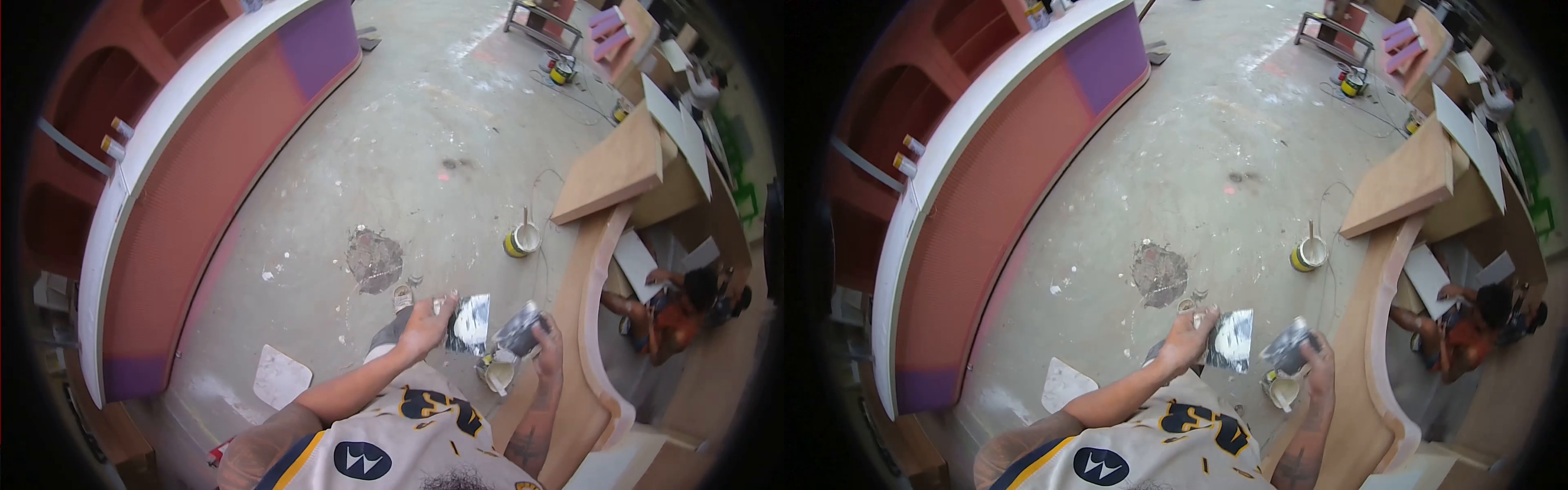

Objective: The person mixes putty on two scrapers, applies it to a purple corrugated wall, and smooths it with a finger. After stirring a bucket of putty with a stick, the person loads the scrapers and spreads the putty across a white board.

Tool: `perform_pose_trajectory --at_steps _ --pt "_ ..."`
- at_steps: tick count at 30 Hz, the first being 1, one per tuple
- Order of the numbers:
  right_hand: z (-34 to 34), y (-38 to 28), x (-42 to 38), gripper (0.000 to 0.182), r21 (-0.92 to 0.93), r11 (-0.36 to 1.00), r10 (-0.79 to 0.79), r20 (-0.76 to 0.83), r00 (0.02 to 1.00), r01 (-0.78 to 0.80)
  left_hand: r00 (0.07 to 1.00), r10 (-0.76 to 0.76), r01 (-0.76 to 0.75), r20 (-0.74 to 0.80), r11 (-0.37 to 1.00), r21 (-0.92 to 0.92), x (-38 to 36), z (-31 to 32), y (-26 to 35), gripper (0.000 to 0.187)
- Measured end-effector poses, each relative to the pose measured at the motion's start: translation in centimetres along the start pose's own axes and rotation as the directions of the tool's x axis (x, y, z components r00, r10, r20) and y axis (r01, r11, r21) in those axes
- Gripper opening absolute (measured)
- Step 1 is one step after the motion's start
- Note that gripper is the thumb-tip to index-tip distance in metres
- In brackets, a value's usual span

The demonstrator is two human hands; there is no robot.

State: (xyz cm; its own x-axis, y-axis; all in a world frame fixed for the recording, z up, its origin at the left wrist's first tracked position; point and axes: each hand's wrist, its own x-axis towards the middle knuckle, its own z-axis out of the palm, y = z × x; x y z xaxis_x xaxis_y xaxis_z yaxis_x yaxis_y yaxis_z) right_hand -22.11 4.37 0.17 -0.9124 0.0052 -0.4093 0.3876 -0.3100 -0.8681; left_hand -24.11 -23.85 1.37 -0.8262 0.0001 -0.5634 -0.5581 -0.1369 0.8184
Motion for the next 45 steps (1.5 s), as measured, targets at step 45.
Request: perform_pose_trajectory --at_steps 45 --pt "26.2 -8.5 86.7 0.037 0.282 0.906 0.39 -0.26 0.883 -0.317 0.943 -0.045 0.194 -0.328 0.877 0.439 71.7 -33.5 42.1 0.062"
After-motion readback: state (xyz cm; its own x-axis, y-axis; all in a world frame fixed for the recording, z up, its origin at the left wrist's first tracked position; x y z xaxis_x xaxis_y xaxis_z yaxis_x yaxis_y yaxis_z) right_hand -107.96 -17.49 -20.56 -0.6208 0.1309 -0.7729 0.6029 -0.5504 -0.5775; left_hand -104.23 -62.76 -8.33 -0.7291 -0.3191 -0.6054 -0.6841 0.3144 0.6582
